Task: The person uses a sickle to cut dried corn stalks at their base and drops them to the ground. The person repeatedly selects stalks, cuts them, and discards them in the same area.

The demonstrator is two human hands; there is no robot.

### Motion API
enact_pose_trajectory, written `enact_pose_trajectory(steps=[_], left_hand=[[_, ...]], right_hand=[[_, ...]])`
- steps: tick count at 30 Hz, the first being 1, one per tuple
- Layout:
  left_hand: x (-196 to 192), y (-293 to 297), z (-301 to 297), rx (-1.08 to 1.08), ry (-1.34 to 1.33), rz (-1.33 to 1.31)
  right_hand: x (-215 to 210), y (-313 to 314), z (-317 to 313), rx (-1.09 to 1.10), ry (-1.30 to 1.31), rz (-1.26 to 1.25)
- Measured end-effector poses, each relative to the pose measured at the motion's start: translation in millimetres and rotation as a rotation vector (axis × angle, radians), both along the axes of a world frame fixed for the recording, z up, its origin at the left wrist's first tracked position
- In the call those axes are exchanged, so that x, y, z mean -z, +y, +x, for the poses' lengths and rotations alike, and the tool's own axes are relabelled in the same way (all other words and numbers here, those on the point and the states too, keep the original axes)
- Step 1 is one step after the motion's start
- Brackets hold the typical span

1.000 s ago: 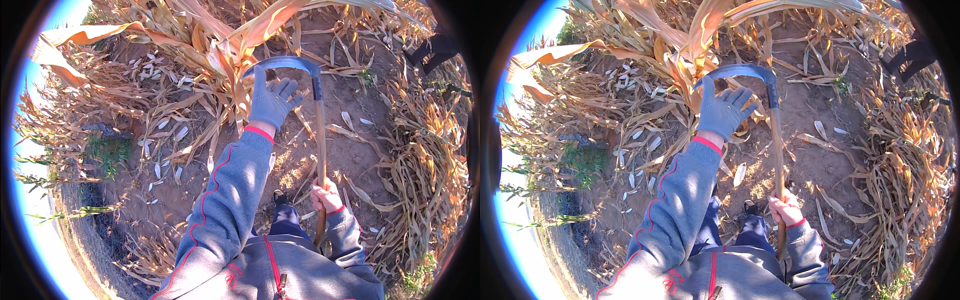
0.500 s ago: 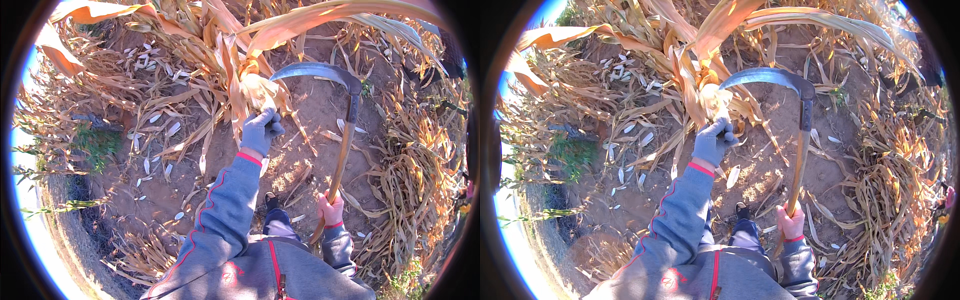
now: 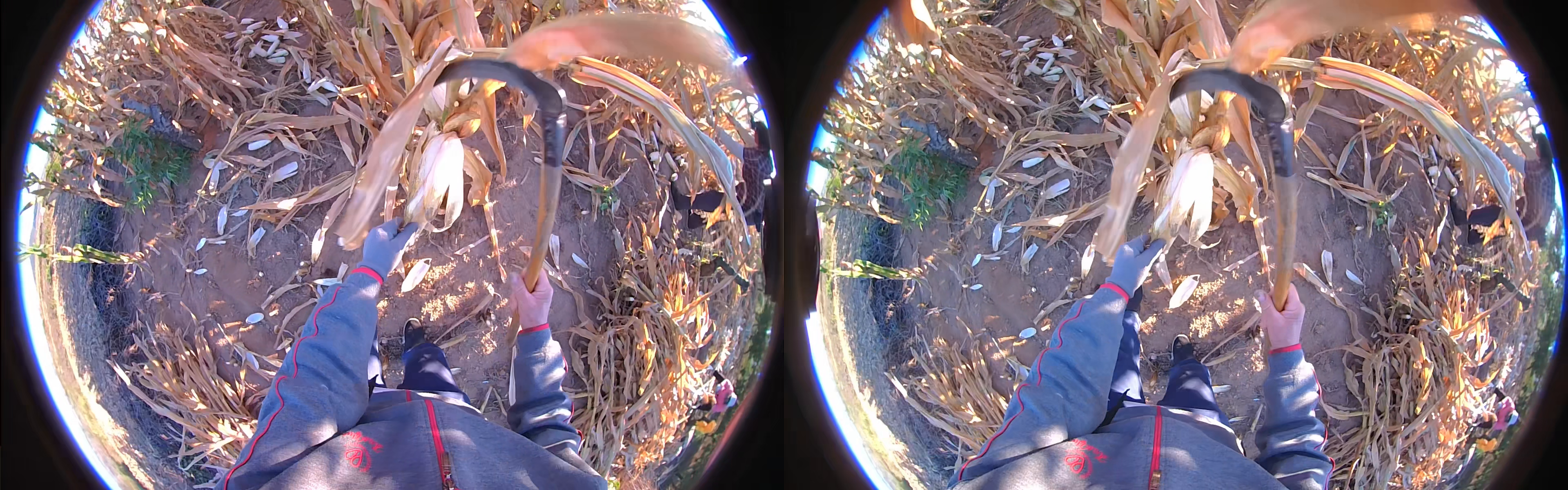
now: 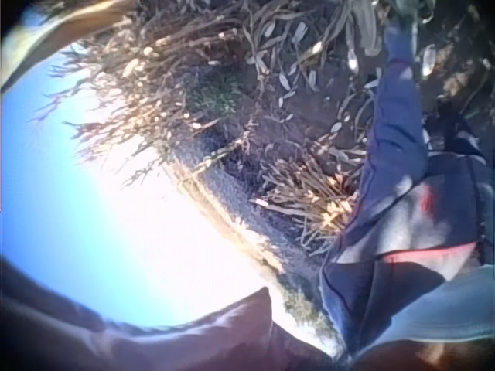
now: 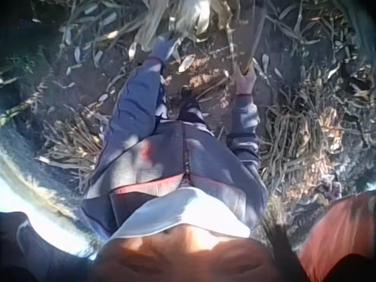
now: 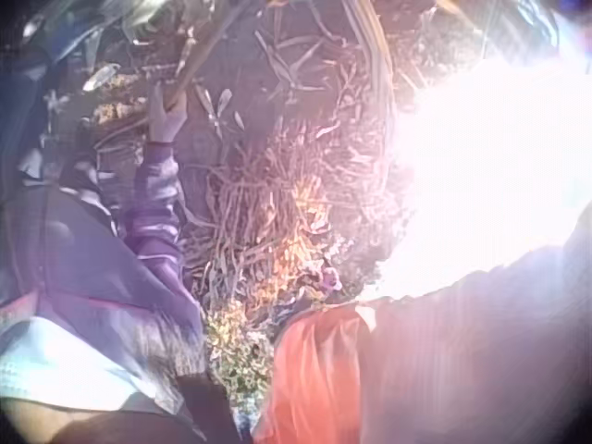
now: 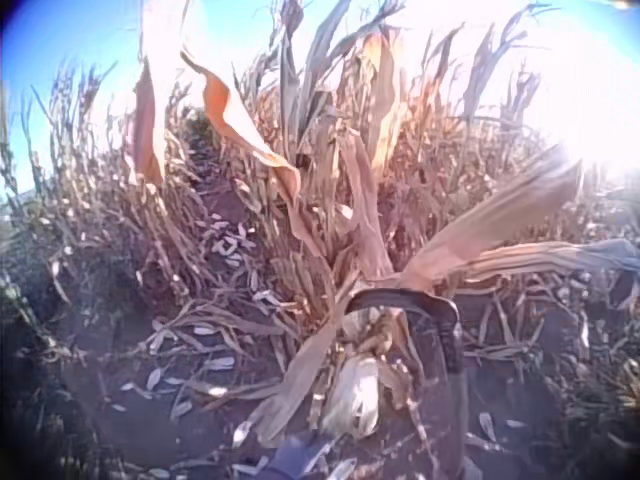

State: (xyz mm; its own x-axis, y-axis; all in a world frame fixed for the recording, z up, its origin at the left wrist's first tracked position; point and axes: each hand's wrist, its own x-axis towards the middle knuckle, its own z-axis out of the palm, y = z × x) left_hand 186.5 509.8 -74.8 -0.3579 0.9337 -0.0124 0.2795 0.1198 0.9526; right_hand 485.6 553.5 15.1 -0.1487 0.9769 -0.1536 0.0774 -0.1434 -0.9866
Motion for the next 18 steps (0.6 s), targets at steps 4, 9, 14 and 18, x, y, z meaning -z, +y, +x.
enact_pose_trajectory(steps=[4,9,14,18], left_hand=[[-3,15,1,-0.232,-0.060,-0.261],[-32,26,9,-0.240,-0.016,-0.274],[15,20,-2,-0.296,-0.139,-0.195],[-24,16,-10,-0.351,-0.588,-0.242]], right_hand=[[-65,47,-51,-0.062,0.189,0.200],[-8,68,-38,-0.060,-0.093,0.193],[96,31,5,0.037,-0.735,0.189],[65,49,-10,-0.061,-0.906,0.130]])
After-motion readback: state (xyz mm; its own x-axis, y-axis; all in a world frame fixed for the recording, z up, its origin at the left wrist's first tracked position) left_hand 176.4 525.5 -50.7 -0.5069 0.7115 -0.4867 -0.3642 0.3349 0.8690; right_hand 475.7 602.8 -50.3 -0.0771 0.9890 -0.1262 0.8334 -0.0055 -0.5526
